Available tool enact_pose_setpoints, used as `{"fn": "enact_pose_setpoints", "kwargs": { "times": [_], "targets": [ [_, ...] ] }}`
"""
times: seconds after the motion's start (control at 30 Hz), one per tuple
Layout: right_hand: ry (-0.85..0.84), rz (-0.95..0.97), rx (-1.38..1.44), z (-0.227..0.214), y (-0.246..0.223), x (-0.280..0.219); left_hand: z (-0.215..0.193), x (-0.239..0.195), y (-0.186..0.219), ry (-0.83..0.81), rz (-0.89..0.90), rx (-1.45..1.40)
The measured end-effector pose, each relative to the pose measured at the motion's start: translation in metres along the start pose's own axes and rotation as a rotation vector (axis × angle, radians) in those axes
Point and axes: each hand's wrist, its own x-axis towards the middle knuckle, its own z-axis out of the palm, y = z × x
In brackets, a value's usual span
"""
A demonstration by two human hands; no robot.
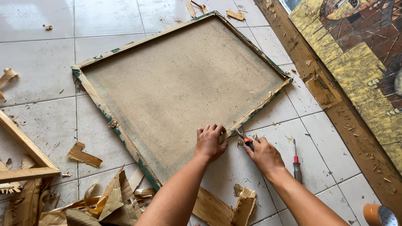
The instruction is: The person uses pliers and a screwdriver to pry and pull staples out of the wooden frame of a canvas. They work along the edge of the frame, removing the staples one by one to detach the canvas backing.
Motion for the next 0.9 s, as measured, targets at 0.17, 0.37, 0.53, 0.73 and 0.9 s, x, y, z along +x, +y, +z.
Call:
{"fn": "enact_pose_setpoints", "kwargs": {
  "times": [0.17, 0.37, 0.53, 0.73, 0.9],
  "targets": [
    [-0.227, 0.404, 0.615, -0.030, -0.028, -0.001, -0.005, -0.003, 0.004, -0.008, -0.006, 0.000],
    [-0.432, 0.802, 1.584, -0.009, -0.013, 0.004, -0.007, -0.002, 0.006, -0.039, -0.017, -0.007],
    [-0.429, 0.780, 1.642, -0.012, -0.025, -0.008, -0.021, 0.012, -0.004, -0.133, -0.041, -0.046],
    [-0.264, 0.386, 0.449, 0.032, 0.010, -0.031, -0.048, -0.018, -0.027, -0.295, -0.028, 0.110],
    [-0.019, 0.419, 0.521, -0.001, 0.023, -0.036, -0.035, -0.027, -0.018, -0.060, -0.058, 0.024]
  ]
}}
